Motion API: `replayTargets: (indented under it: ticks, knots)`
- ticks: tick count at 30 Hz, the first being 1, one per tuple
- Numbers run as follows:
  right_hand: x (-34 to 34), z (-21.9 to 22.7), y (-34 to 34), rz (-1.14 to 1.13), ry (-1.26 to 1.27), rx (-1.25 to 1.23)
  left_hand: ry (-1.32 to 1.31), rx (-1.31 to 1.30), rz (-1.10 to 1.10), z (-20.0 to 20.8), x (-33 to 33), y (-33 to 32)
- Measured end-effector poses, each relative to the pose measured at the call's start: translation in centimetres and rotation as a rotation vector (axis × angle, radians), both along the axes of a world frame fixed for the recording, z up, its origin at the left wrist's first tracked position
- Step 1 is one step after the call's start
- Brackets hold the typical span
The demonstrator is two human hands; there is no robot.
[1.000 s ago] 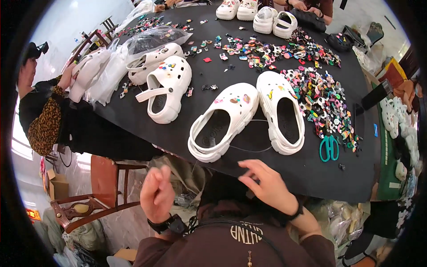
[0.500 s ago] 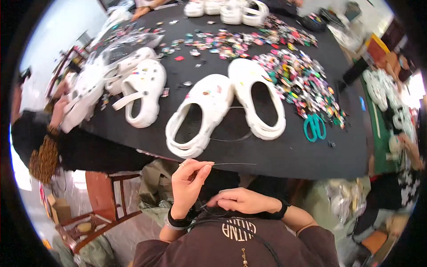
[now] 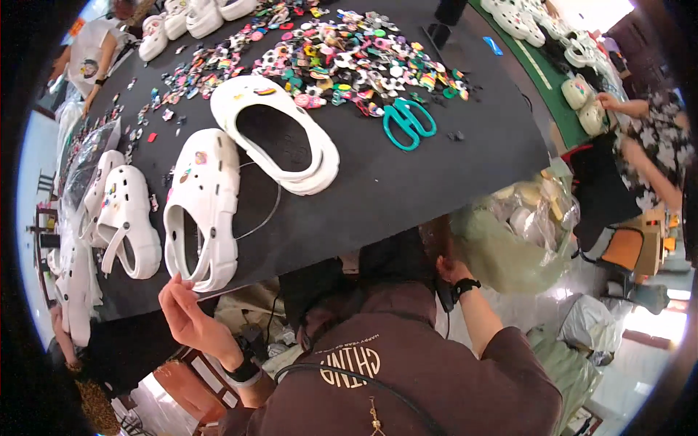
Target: Apply decorative charms and pins to foam clogs.
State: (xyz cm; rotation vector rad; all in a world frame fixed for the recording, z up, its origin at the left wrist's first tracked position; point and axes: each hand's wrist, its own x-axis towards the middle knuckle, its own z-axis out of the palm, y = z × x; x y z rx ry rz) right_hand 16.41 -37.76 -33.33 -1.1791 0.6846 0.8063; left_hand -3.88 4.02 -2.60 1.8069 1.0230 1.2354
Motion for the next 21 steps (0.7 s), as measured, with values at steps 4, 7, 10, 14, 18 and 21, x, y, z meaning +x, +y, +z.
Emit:
replayTargets:
  ticks: [4,7,10,14,18,21]
  knots:
    - [0.6,0.8,0.6,0.95,-0.793,-0.637,0.057,0.088,0.094,-0.5,-0.4,1.9]
    - [1.0,5.5,5.0,-0.193,0.022,0.152,0.089,0.051,0.151,-1.2,-1.6,3.0]
    - [2.2,15.8,9.3,0.692,-0.299,-0.117,0.086,-0.204,0.075,-1.8,-3.0,4.0]
    - [4.8,29.9,16.5,1.323,-0.446,0.129,-0.145,-0.493,-0.414,-2.2,-3.6,5.2]
    - [7.0,33.9,25.6,1.103,-1.463,-0.122,-0.014,-0.391,-0.491,-2.7,-2.8,5.9]
    - [10.3,32.1,32.3,1.217,-1.12,-0.145,0.018,-0.299,-0.426,-2.7,-2.3,5.4]
